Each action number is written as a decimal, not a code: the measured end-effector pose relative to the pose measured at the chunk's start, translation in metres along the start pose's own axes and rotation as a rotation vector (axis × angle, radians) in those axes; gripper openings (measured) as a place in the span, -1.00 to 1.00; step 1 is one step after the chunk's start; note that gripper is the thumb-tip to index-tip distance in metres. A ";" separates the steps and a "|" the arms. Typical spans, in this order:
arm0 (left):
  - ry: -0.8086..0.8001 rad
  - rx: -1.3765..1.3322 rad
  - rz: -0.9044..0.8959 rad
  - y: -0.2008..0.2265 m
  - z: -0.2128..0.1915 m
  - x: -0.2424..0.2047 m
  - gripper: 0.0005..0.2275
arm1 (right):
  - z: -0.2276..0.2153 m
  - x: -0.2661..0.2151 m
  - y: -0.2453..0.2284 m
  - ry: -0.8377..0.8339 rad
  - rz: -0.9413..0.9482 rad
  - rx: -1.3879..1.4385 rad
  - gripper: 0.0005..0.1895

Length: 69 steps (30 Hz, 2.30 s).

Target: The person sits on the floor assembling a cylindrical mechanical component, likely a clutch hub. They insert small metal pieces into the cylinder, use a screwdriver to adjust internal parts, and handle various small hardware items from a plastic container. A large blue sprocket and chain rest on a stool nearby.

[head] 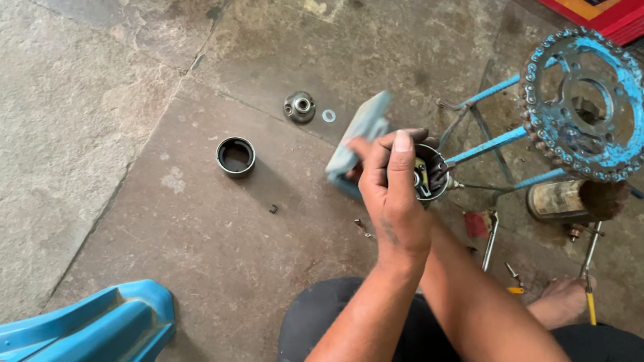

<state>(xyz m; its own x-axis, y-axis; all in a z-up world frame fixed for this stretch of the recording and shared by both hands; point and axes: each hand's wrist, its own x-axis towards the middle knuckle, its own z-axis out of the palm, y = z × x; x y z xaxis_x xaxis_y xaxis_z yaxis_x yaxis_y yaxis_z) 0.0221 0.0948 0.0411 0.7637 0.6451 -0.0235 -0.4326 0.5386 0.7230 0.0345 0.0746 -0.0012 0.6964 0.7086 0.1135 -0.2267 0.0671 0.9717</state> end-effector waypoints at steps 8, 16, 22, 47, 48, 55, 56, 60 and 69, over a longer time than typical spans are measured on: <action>-0.316 -0.212 -0.629 0.001 0.005 -0.013 -0.72 | -0.036 -0.015 -0.065 0.643 -0.131 -2.867 -0.70; -0.454 0.145 -0.419 -0.047 0.030 -0.030 -0.56 | 0.031 -0.058 -0.086 0.885 -0.636 -3.532 -0.61; -0.537 0.068 -0.531 -0.067 0.027 -0.038 -0.53 | 0.024 -0.077 -0.101 0.435 -0.182 -3.645 -0.70; -0.608 -0.254 -0.602 -0.065 0.033 -0.056 -0.62 | 0.036 0.003 -0.149 0.251 -0.375 -4.126 -0.71; -0.611 -0.247 -0.588 -0.064 0.033 -0.057 -0.61 | 0.036 -0.002 -0.147 0.294 -0.368 -4.105 -0.75; -0.638 -0.196 -0.516 -0.057 0.031 -0.059 -0.59 | 0.034 -0.005 -0.142 0.264 -0.562 -4.051 -0.74; -0.633 -0.211 -0.525 -0.057 0.031 -0.059 -0.59 | 0.036 -0.003 -0.143 0.229 -0.541 -4.056 -0.75; -0.602 -0.290 -0.591 -0.060 0.032 -0.058 -0.61 | 0.036 0.003 -0.141 0.240 -0.485 -4.071 -0.78; -0.624 -0.224 -0.527 -0.063 0.031 -0.059 -0.59 | 0.029 0.004 -0.131 0.298 -0.355 -4.090 -0.68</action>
<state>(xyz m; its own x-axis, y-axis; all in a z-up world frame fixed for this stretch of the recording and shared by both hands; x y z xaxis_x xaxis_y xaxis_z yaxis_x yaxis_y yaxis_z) 0.0195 0.0059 0.0187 0.9882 -0.1026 0.1142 0.0195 0.8219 0.5693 0.0868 0.0484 -0.1223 0.8238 0.5558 0.1116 0.5507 -0.7379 -0.3901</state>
